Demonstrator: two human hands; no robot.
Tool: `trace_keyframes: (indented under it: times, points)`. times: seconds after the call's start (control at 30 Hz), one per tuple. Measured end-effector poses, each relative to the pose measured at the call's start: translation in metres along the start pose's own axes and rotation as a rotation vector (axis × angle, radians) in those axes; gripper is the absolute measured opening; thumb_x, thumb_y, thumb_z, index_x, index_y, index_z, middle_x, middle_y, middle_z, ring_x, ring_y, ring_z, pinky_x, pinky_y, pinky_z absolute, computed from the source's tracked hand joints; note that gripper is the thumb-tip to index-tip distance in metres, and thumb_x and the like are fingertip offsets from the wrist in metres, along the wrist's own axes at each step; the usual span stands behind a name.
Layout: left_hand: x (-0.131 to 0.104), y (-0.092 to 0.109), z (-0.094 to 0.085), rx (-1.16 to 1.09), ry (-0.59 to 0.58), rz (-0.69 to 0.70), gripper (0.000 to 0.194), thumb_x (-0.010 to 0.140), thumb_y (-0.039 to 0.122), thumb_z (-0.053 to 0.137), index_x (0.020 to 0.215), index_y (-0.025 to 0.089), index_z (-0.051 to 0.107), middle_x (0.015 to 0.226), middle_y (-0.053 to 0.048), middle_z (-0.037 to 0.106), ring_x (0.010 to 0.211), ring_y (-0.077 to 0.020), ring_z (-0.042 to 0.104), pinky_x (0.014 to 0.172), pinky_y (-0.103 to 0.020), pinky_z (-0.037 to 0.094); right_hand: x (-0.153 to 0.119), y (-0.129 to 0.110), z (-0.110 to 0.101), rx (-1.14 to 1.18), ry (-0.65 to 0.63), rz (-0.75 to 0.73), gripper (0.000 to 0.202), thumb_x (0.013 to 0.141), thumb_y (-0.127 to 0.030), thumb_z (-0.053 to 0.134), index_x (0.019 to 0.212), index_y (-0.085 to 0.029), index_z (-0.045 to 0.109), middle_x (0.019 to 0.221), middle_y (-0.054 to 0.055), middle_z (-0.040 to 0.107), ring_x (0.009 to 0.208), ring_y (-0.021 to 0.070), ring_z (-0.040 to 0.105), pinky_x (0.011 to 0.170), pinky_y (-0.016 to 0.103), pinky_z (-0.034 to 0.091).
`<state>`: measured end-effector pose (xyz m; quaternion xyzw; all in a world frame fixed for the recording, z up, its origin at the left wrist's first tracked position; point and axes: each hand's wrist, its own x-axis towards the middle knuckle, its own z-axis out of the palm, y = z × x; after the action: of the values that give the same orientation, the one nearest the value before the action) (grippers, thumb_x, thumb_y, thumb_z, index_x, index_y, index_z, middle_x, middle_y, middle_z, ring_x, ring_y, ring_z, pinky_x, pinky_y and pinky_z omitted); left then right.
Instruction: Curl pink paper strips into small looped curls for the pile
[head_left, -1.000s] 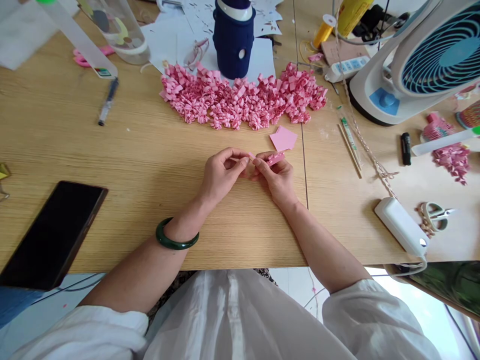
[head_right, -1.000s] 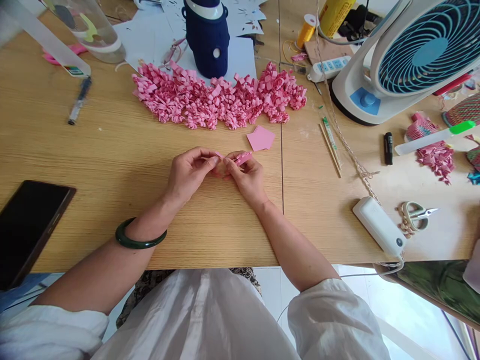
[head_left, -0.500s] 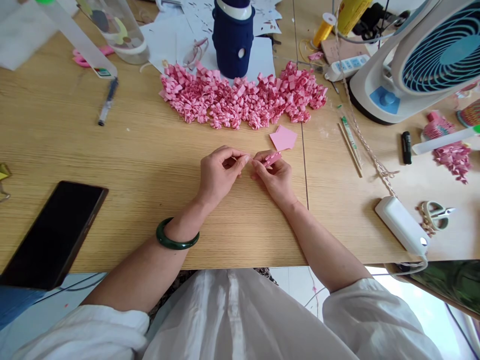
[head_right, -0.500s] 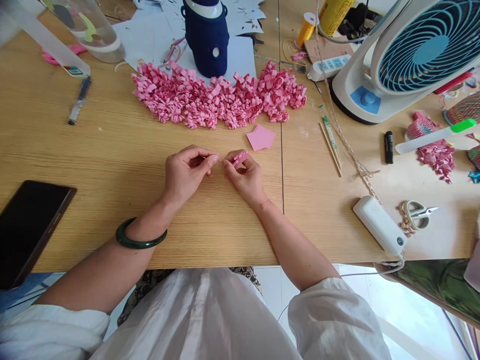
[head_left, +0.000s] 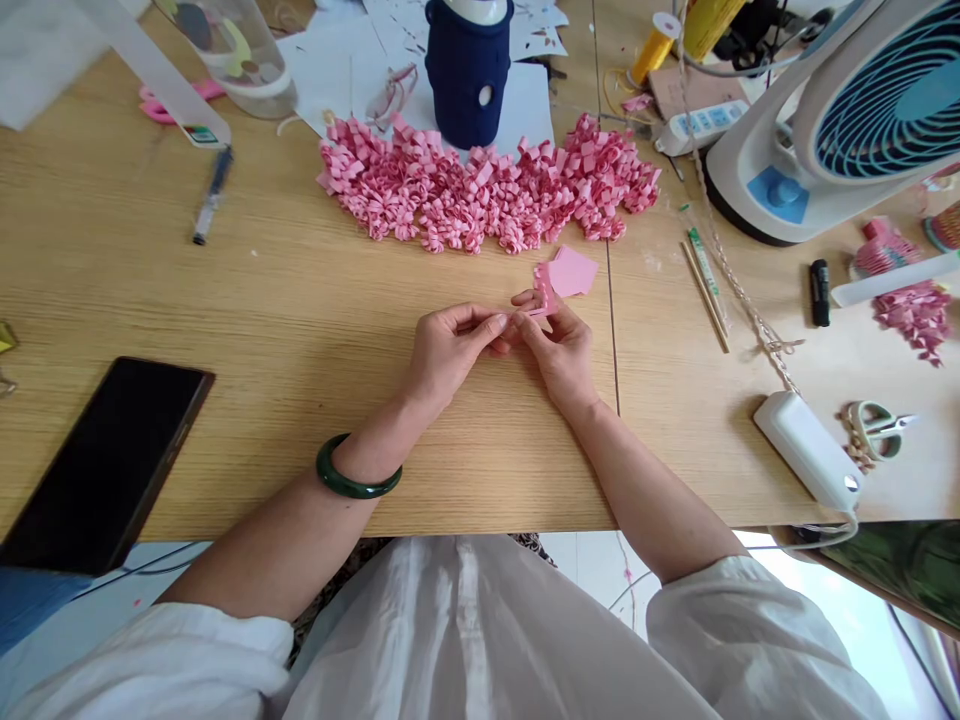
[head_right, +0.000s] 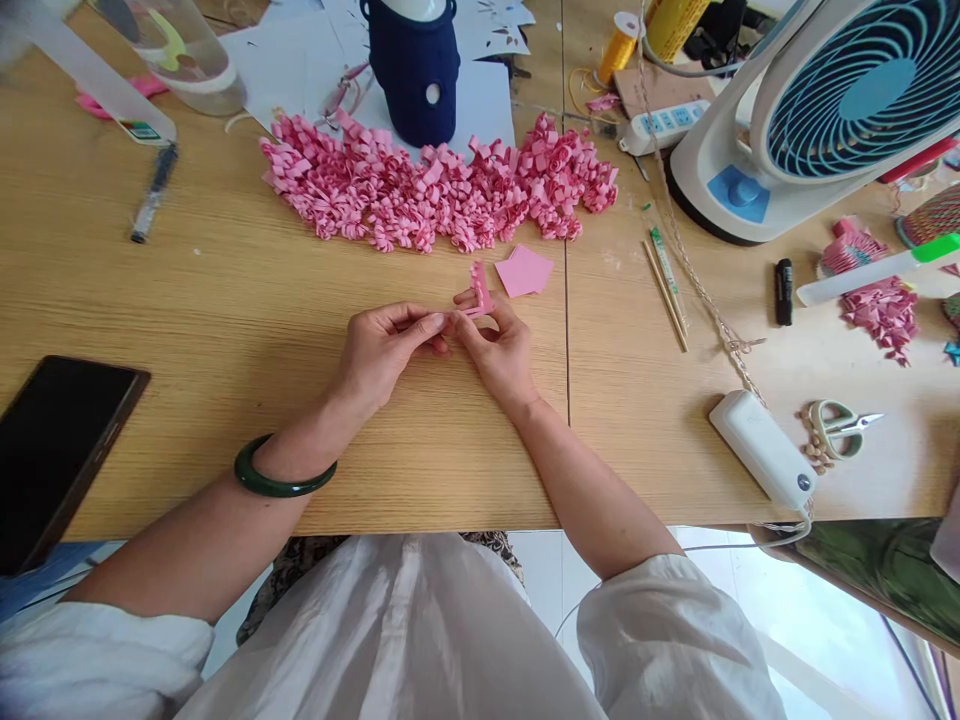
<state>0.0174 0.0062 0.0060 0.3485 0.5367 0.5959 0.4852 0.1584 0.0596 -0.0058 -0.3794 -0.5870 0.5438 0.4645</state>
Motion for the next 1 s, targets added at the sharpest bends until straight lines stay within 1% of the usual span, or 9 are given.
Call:
trace_keyframes:
  times: [0.1,0.17,0.27,0.4,0.53,0.7,0.83,0.9,1.0]
  points:
    - [0.0001,0.0007,0.0003,0.016,-0.001,0.019,0.028,0.076,0.044,0.084,0.079,0.017,0.078,0.075,-0.004,0.079,0.062,-0.0144,0.069,0.067,-0.029,0.06,0.0,-0.0014,-0.0005,0.018,-0.011,0.033,0.04,0.079,-0.062,0.086,0.085,-0.024,0.074,0.106,0.003,0.071,0.084,0.0137,0.066,0.069,0.026,0.057]
    - [0.0,0.0018,0.0006,0.012,0.0,0.018,0.027,0.075,0.043,0.084,0.077,0.017,0.078,0.073,-0.004,0.078,0.062,-0.0144,0.069,0.066,-0.028,0.06,0.0003,-0.0028,-0.0004,0.02,-0.024,0.025,0.041,0.079,-0.062,0.086,0.084,-0.024,0.074,0.103,0.003,0.071,0.082,0.013,0.065,0.066,0.025,0.056]
    - [-0.0007,0.0044,0.001,-0.04,-0.009,-0.016,0.028,0.075,0.043,0.084,0.077,0.016,0.079,0.075,-0.005,0.079,0.062,-0.014,0.069,0.065,-0.028,0.06,0.0014,-0.0035,-0.0007,0.035,-0.029,0.01,0.038,0.081,-0.06,0.086,0.084,-0.024,0.074,0.096,0.002,0.071,0.085,0.0139,0.066,0.069,0.025,0.056]
    - [-0.0014,0.0068,0.0011,-0.143,-0.02,-0.103,0.031,0.073,0.045,0.086,0.082,0.016,0.081,0.083,-0.006,0.081,0.067,-0.0137,0.07,0.071,-0.03,0.063,0.0021,-0.0029,-0.0016,0.081,-0.046,0.036,0.039,0.082,-0.059,0.085,0.084,-0.023,0.072,0.091,0.001,0.072,0.085,0.014,0.067,0.077,0.027,0.057]
    - [-0.0011,0.006,0.0007,-0.175,-0.069,-0.126,0.035,0.067,0.044,0.092,0.084,0.015,0.082,0.085,-0.006,0.081,0.069,-0.0131,0.07,0.073,-0.03,0.064,0.0012,-0.0049,-0.0013,0.121,-0.051,0.058,0.04,0.082,-0.058,0.086,0.082,-0.022,0.071,0.083,0.0,0.072,0.078,0.0122,0.066,0.075,0.026,0.055]
    - [-0.0013,0.0043,0.0007,-0.194,-0.057,-0.097,0.037,0.068,0.047,0.094,0.083,0.015,0.082,0.079,-0.004,0.079,0.066,-0.0122,0.07,0.07,-0.027,0.063,0.001,-0.0041,-0.001,0.123,-0.061,0.054,0.042,0.082,-0.06,0.086,0.082,-0.021,0.069,0.08,-0.001,0.071,0.075,0.0112,0.066,0.075,0.026,0.056]
    - [-0.0016,0.004,0.0017,-0.194,-0.039,-0.069,0.036,0.068,0.046,0.095,0.082,0.015,0.083,0.074,-0.002,0.078,0.064,-0.012,0.069,0.068,-0.026,0.062,0.0014,-0.0021,-0.001,0.139,-0.069,0.027,0.041,0.082,-0.057,0.087,0.083,-0.02,0.069,0.081,-0.002,0.07,0.073,0.0095,0.066,0.074,0.025,0.058]
    - [-0.0013,0.0037,0.0022,-0.17,-0.011,-0.04,0.034,0.068,0.045,0.094,0.079,0.015,0.082,0.07,-0.002,0.076,0.062,-0.0119,0.069,0.066,-0.025,0.061,0.0012,-0.0026,-0.0002,0.134,-0.084,0.021,0.041,0.082,-0.057,0.088,0.084,-0.02,0.07,0.083,-0.001,0.071,0.073,0.01,0.066,0.071,0.025,0.059]
    - [-0.0009,0.0031,0.0023,-0.097,0.02,0.031,0.028,0.074,0.042,0.09,0.078,0.015,0.081,0.067,-0.001,0.075,0.06,-0.0117,0.068,0.064,-0.024,0.059,0.0009,-0.0039,0.0014,0.105,-0.097,0.001,0.042,0.08,-0.059,0.088,0.085,-0.021,0.071,0.084,0.0,0.071,0.074,0.0112,0.066,0.069,0.026,0.06]
